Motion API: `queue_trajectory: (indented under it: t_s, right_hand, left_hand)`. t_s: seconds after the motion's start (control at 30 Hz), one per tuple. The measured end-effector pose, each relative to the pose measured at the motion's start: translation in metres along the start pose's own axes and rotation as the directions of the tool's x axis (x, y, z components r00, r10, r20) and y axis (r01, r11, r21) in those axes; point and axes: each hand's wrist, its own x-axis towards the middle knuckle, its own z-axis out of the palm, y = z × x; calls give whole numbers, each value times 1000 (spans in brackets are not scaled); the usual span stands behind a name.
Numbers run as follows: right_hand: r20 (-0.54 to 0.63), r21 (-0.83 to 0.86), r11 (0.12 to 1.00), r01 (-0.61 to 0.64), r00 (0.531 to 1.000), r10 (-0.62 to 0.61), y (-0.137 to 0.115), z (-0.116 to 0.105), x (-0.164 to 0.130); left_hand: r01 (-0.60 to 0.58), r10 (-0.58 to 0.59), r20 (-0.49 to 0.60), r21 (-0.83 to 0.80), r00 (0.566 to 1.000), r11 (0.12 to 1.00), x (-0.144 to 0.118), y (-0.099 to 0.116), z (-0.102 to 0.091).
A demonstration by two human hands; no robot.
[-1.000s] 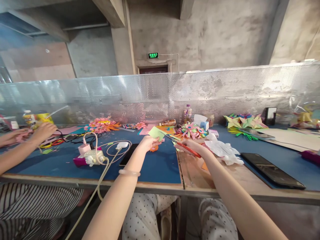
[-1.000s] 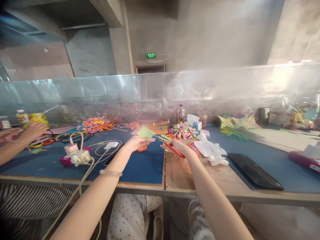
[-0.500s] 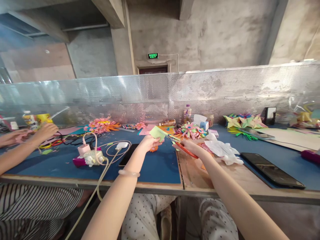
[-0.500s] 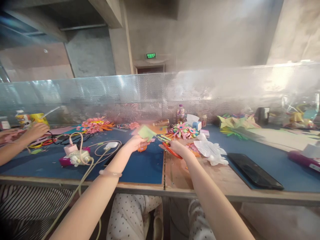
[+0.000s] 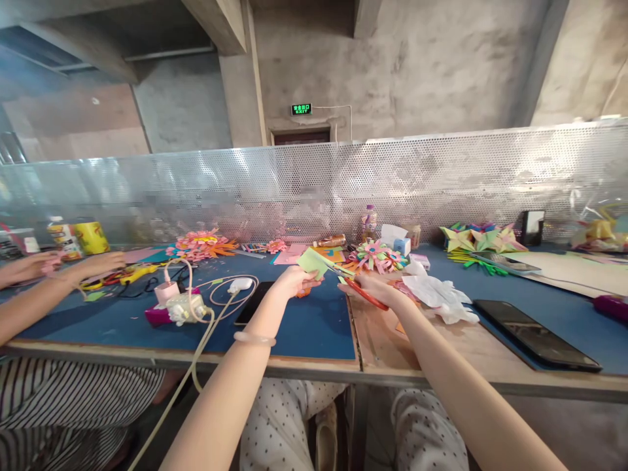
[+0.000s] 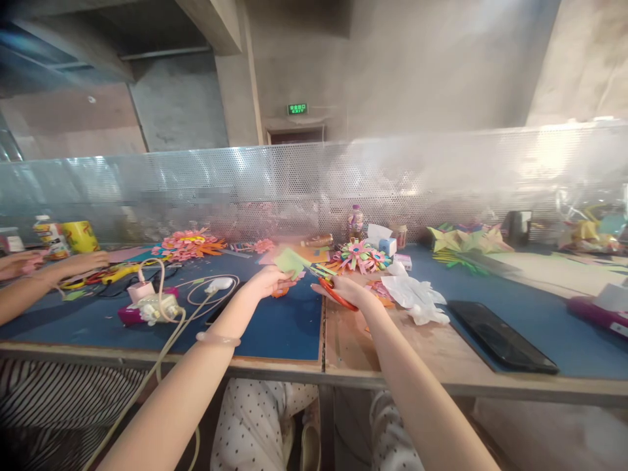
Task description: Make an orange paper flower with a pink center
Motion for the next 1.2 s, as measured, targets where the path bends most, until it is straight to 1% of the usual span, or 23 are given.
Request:
queue_trajectory:
  t_s: [0.13,0.3,0.53,0.7,0.9,0.97,1.07,1.2]
  right_hand:
    - [-3,8,999,-37,999,37,-2,0,1]
    - [-10,13,995,-95,995,96,-2,2,5]
    - [24,9,997,-76,997,75,-2,-1,2]
    - [-4,1,998,-67,998,67,-6,-2,-2]
    - [-12,-60,985,-161,987,160,-10,2,5]
    - [-9,-69,982,-175,985,175,-9,3,8]
    - [-9,-69,982,-175,985,174,-8,4,8]
    - [5,-51,991,-127,992,128,-6,1,2]
  left_hand:
    - [11,-12,15,23,1000,1000,-4,2,4]
    - [11,-11,18,39,1000,999,-2,0,4]
    - [12,-15,44,68,999,998,-1,-1,1]
    - [24,-31,97,81,995,996,-5,-1,4]
    - [36,-41,108,41,993,998,-4,-2,5]
    - [46,-48,109,19,993,999,-3,-3,5]
    - [59,-56,79,-29,995,998,0,-3,3]
    - [15,-20,-33,-143,999,990,5,-1,-4]
